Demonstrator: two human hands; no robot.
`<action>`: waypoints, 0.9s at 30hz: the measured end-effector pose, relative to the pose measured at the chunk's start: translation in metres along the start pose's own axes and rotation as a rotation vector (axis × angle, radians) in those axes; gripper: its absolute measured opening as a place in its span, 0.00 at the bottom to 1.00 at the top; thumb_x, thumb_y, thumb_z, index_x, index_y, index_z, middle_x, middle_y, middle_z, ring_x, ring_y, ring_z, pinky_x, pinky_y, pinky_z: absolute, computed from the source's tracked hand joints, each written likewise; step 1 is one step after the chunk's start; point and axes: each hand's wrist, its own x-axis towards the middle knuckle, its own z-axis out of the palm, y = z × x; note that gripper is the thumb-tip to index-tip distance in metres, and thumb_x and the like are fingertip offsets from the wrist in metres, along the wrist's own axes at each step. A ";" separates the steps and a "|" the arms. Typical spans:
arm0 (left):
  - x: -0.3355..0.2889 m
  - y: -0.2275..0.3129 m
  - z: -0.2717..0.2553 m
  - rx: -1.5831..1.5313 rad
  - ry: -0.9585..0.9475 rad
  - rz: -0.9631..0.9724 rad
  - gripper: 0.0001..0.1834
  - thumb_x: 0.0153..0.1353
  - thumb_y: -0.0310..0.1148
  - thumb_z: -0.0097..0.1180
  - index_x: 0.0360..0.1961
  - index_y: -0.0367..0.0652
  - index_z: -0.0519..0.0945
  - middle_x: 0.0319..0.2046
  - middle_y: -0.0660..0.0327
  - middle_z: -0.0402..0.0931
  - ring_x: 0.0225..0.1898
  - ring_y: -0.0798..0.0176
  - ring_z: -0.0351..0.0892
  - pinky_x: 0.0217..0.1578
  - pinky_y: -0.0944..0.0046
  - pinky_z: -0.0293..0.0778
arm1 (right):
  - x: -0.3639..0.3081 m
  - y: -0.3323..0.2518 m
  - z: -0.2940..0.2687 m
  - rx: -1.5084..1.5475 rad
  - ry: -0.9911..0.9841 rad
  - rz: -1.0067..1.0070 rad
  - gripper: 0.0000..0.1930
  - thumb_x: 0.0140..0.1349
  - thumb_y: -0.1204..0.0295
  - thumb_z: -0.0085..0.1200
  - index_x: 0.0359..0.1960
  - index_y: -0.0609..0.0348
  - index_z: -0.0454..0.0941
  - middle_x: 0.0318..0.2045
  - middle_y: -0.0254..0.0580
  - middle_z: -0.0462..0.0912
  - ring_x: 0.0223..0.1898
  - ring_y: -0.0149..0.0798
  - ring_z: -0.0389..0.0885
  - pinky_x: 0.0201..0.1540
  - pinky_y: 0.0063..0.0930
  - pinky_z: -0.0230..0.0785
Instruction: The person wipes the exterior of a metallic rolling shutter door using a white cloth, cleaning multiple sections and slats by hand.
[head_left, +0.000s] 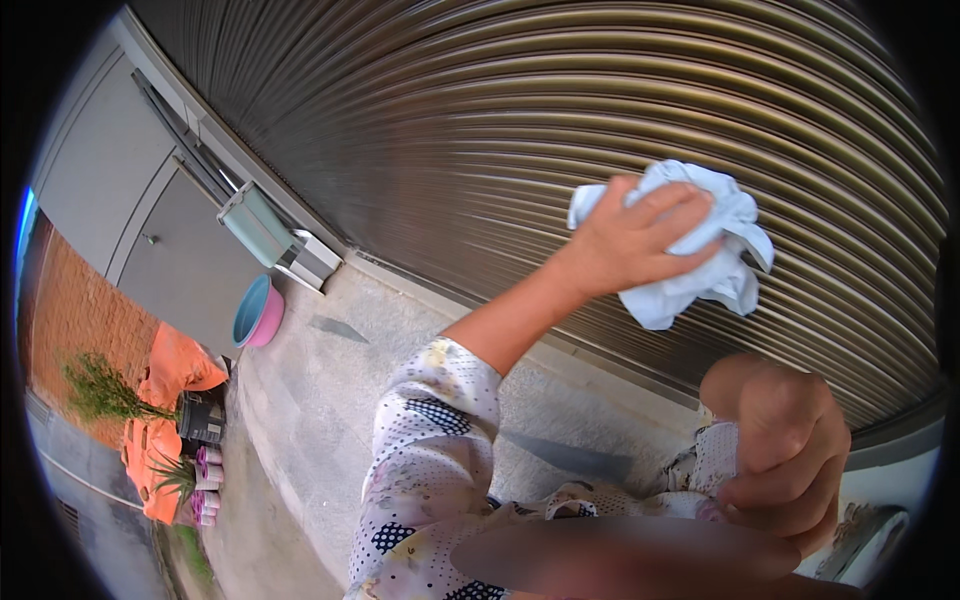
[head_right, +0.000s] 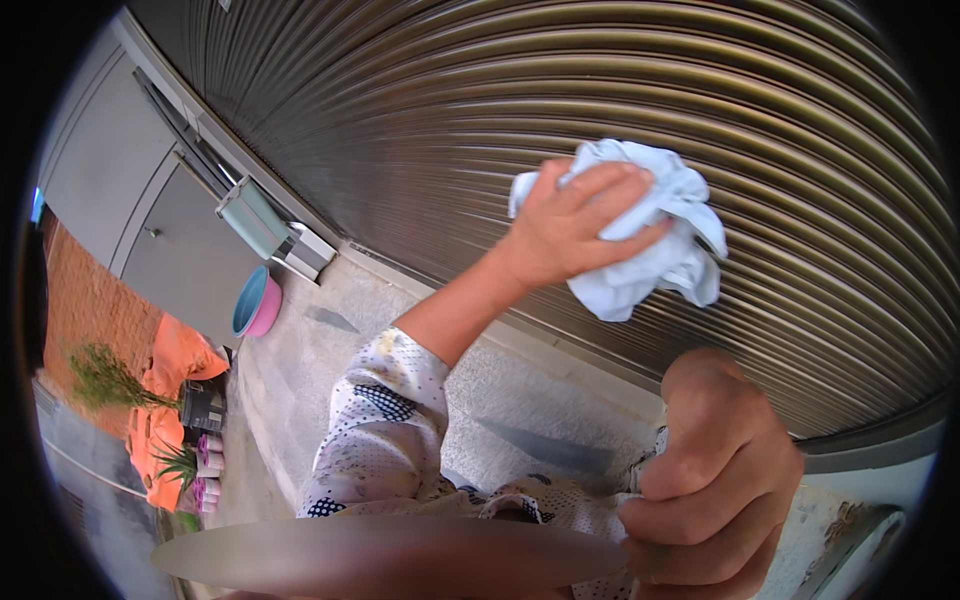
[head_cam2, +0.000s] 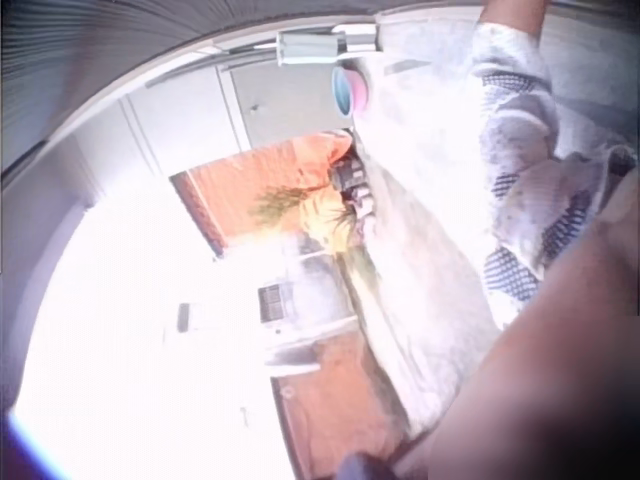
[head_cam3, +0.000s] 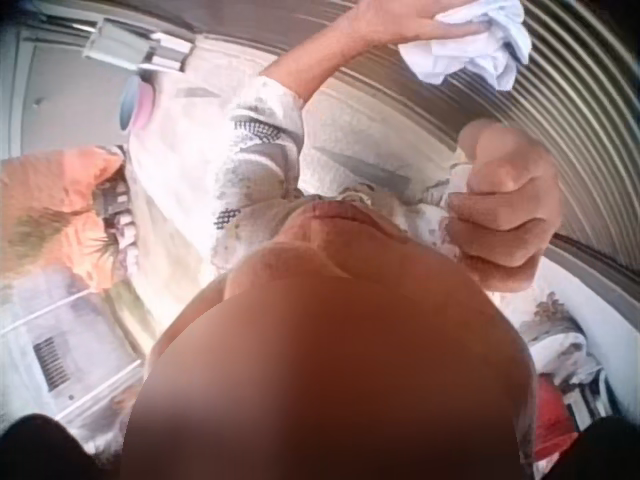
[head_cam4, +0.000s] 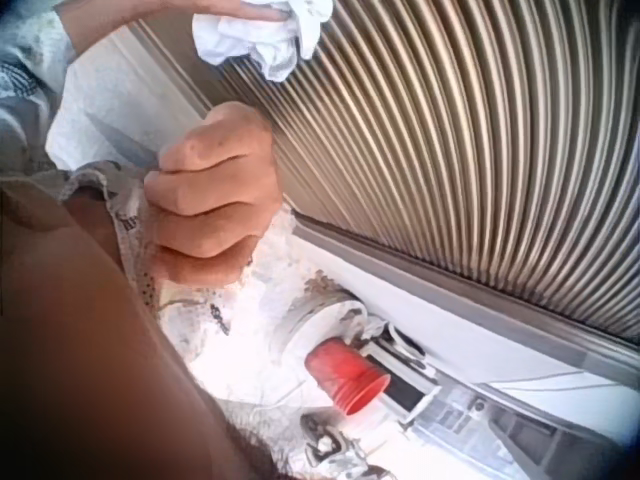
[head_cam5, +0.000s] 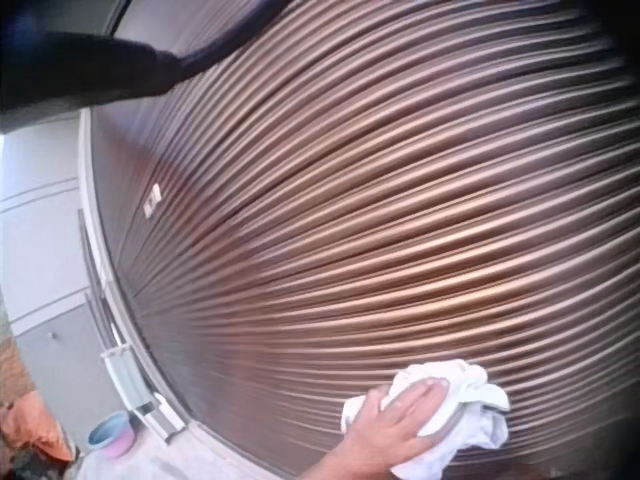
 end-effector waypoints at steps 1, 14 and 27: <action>-0.010 -0.010 -0.005 0.015 -0.009 -0.024 0.19 0.43 0.35 0.56 0.42 0.60 0.77 0.46 0.62 0.73 0.47 0.61 0.72 0.31 0.61 0.63 | -0.001 -0.003 -0.002 -0.017 -0.045 0.049 0.05 0.55 0.78 0.51 0.27 0.50 0.76 0.19 0.22 0.77 0.18 0.18 0.74 0.24 0.11 0.54; -0.141 -0.100 -0.082 0.360 -0.230 -0.940 0.34 0.41 0.21 0.60 0.55 0.49 0.70 0.47 0.44 0.68 0.47 0.42 0.68 0.45 0.51 0.68 | -0.010 -0.001 0.003 -0.223 -0.091 0.354 0.04 0.50 0.78 0.57 0.28 0.63 0.78 0.22 0.39 0.77 0.18 0.31 0.74 0.18 0.19 0.60; 0.023 -0.015 -0.022 0.085 -0.057 -0.095 0.21 0.43 0.37 0.58 0.43 0.57 0.80 0.42 0.58 0.74 0.43 0.59 0.73 0.40 0.56 0.64 | -0.024 0.014 0.017 -0.230 -0.332 0.405 0.05 0.57 0.73 0.56 0.29 0.62 0.77 0.24 0.36 0.77 0.21 0.28 0.74 0.21 0.19 0.64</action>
